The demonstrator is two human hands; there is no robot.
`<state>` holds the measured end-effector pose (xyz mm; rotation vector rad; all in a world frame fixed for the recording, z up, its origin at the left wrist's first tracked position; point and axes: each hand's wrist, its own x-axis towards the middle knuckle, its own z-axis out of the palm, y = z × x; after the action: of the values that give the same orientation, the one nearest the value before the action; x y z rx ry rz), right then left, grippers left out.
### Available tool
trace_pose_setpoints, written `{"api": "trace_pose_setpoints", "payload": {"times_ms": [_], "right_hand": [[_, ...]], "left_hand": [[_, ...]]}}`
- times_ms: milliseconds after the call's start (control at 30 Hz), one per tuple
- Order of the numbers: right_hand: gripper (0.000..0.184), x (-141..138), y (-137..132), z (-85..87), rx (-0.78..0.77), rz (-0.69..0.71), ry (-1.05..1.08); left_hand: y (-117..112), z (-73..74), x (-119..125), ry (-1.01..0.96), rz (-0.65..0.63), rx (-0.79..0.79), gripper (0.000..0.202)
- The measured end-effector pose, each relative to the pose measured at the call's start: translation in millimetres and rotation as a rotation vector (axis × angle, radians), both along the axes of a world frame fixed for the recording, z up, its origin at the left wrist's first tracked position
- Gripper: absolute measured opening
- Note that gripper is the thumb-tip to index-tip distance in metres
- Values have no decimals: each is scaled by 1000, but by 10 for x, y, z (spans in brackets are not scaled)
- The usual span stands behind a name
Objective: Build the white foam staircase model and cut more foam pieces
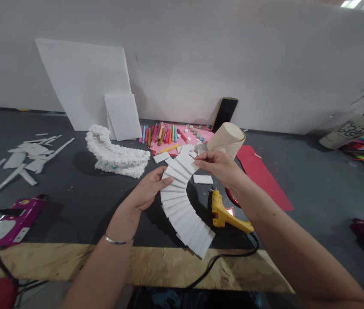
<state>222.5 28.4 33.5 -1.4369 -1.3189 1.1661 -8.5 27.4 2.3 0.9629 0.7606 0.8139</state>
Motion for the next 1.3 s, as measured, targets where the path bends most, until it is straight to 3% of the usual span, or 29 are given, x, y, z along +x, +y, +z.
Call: {"api": "trace_pose_setpoints", "payload": {"times_ms": [300, 467, 633, 1300], "right_hand": [[25, 4, -39, -46, 14, 35, -41], [24, -40, -82, 14, 16, 75, -14], [34, -39, -61, 83, 98, -21, -17], [22, -83, -133, -95, 171, -32, -98]], "left_hand": [[-7, 19, 12, -4, 0, -5, 40], [-11, 17, 11, -22, -29, -7, 42], [-1, 2, -2, -19, -21, 5, 41], [-2, 9, 9, -21, -16, 5, 39]]}}
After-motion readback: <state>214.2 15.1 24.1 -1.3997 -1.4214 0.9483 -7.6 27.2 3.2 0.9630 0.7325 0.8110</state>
